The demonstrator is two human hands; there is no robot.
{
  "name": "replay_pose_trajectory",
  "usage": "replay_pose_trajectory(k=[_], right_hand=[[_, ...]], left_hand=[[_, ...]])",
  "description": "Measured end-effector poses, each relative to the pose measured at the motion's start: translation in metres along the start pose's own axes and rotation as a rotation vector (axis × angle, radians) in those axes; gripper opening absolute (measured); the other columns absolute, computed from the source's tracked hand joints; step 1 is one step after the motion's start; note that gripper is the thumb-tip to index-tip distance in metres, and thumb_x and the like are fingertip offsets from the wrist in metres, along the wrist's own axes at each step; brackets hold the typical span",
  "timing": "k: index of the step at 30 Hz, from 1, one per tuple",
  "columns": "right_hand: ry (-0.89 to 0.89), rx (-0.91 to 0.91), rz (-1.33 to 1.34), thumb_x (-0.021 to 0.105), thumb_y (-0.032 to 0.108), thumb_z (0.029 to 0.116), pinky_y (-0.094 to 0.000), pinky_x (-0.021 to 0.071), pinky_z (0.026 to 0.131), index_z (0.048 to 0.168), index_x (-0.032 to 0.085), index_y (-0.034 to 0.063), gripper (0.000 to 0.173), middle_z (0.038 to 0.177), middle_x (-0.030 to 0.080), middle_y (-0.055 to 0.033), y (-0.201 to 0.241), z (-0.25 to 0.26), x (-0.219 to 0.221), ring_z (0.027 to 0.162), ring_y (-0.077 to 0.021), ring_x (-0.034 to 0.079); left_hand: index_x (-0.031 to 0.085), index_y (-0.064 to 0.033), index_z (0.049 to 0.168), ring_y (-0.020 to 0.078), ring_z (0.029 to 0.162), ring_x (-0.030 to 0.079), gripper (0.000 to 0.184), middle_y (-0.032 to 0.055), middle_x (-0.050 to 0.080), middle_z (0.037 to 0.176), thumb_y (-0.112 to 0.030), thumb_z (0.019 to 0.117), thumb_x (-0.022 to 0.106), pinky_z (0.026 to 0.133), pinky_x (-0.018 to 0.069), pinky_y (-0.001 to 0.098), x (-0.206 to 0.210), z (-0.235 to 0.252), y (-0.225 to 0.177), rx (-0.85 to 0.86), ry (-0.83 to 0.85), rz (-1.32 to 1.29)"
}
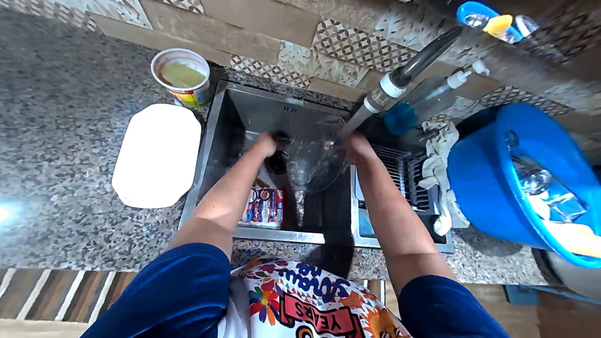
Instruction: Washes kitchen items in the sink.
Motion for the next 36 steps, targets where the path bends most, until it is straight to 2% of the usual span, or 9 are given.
replay_pose_trajectory(k=[2, 5, 6, 10, 16, 23, 28, 32, 36], right_hand=[[-0.061, -0.034, -0.056, 0.050, 0.041, 0.1076, -0.0362, 0.0590, 0.074, 0.137, 0.054, 0.0037, 0.047, 0.105, 0.070, -0.0107, 0.004, 0.006, 0.002, 0.085, -0.0185, 0.068], [-0.129, -0.078, -0.136, 0.059, 0.037, 0.1042, -0.0461, 0.0501, 0.101, 0.138, 0.058, 0.0057, 0.046, 0.132, 0.065, -0.0115, 0.013, 0.000, 0.010, 0.121, -0.0224, 0.061], [-0.136, -0.081, -0.168, 0.059, 0.037, 0.1043, -0.0468, 0.0491, 0.102, 0.138, 0.059, 0.0053, 0.046, 0.133, 0.065, -0.0125, 0.014, -0.004, 0.015, 0.122, -0.0234, 0.060], [-0.076, -0.022, -0.147, 0.050, 0.037, 0.1085, -0.0348, 0.0603, 0.069, 0.131, 0.061, 0.0039, 0.042, 0.094, 0.071, -0.0115, 0.004, -0.040, 0.028, 0.075, -0.0183, 0.070], [-0.065, -0.189, -0.154, 0.052, 0.025, 0.1084, -0.0297, 0.0560, 0.061, 0.123, 0.064, -0.0019, 0.033, 0.075, 0.065, -0.0072, 0.016, -0.107, 0.009, 0.059, -0.0112, 0.061], [-0.255, -0.390, 0.131, 0.046, 0.019, 0.1074, -0.0218, 0.0513, 0.048, 0.105, 0.067, 0.0032, 0.026, 0.063, 0.059, 0.0047, 0.056, -0.213, -0.104, 0.048, -0.0041, 0.054], [-0.339, -0.658, 0.177, 0.038, 0.019, 0.1056, -0.0208, 0.0493, 0.049, 0.101, 0.070, 0.0158, 0.033, 0.060, 0.058, 0.0116, 0.086, -0.287, -0.199, 0.049, -0.0011, 0.053], [-0.457, -0.778, 0.338, 0.029, 0.027, 0.1104, -0.0176, 0.0473, 0.052, 0.098, 0.066, 0.0235, 0.039, 0.059, 0.054, 0.0144, 0.081, -0.322, -0.291, 0.050, 0.0015, 0.050], [-0.660, -0.847, 0.520, 0.024, 0.033, 0.1122, -0.0178, 0.0460, 0.049, 0.097, 0.063, 0.0227, 0.043, 0.058, 0.051, 0.0134, 0.064, -0.339, -0.384, 0.049, 0.0005, 0.048]], left_hand=[[0.066, 0.0055, 0.118, 0.0458, 0.107, 0.065, 0.030, 0.0299, 0.066, 0.116, -0.018, 0.1016, 0.057, 0.091, 0.0502, 0.0669, 0.041, 0.001, 0.042, -0.097, 0.160, 0.190], [0.069, 0.0015, 0.116, 0.0462, 0.115, 0.064, 0.026, 0.0281, 0.066, 0.121, -0.015, 0.0962, 0.065, 0.094, 0.0494, 0.0698, 0.088, -0.010, 0.073, -0.102, 0.267, 0.329], [0.071, -0.0006, 0.117, 0.0465, 0.118, 0.063, 0.027, 0.0271, 0.067, 0.124, -0.016, 0.0951, 0.067, 0.095, 0.0484, 0.0710, 0.097, -0.014, 0.080, -0.080, 0.266, 0.362], [0.068, 0.0013, 0.122, 0.0461, 0.122, 0.061, 0.034, 0.0265, 0.065, 0.129, -0.018, 0.0944, 0.069, 0.098, 0.0486, 0.0689, 0.110, -0.029, 0.072, -0.048, 0.307, 0.575], [0.060, 0.0044, 0.135, 0.0476, 0.132, 0.054, 0.048, 0.0290, 0.056, 0.142, -0.024, 0.0964, 0.067, 0.104, 0.0445, 0.0677, 0.116, -0.022, 0.081, -0.047, 0.319, 0.771], [0.062, -0.0039, 0.135, 0.0483, 0.125, 0.059, 0.043, 0.0269, 0.062, 0.135, -0.021, 0.0950, 0.069, 0.097, 0.0483, 0.0700, 0.096, -0.028, 0.063, 0.023, 0.207, 0.655], [0.051, -0.0023, 0.144, 0.0523, 0.118, 0.062, 0.046, 0.0315, 0.062, 0.130, -0.017, 0.1018, 0.057, 0.092, 0.0510, 0.0706, 0.073, -0.044, 0.036, 0.065, 0.042, 0.655], [0.048, -0.0030, 0.147, 0.0529, 0.120, 0.062, 0.048, 0.0330, 0.062, 0.130, -0.032, 0.1133, 0.029, 0.095, 0.0492, 0.0704, 0.059, -0.063, 0.018, 0.070, -0.034, 0.613], [0.048, -0.0051, 0.149, 0.0515, 0.115, 0.064, 0.046, 0.0328, 0.064, 0.126, -0.031, 0.1138, 0.032, 0.096, 0.0487, 0.0693, 0.058, -0.086, 0.010, 0.081, -0.064, 0.290]])
Point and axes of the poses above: each hand's wrist, its own z-axis towards the middle knuckle, its own x-axis out of the palm, y = z × x, the point moved 9 cm from there along z, towards the middle knuckle
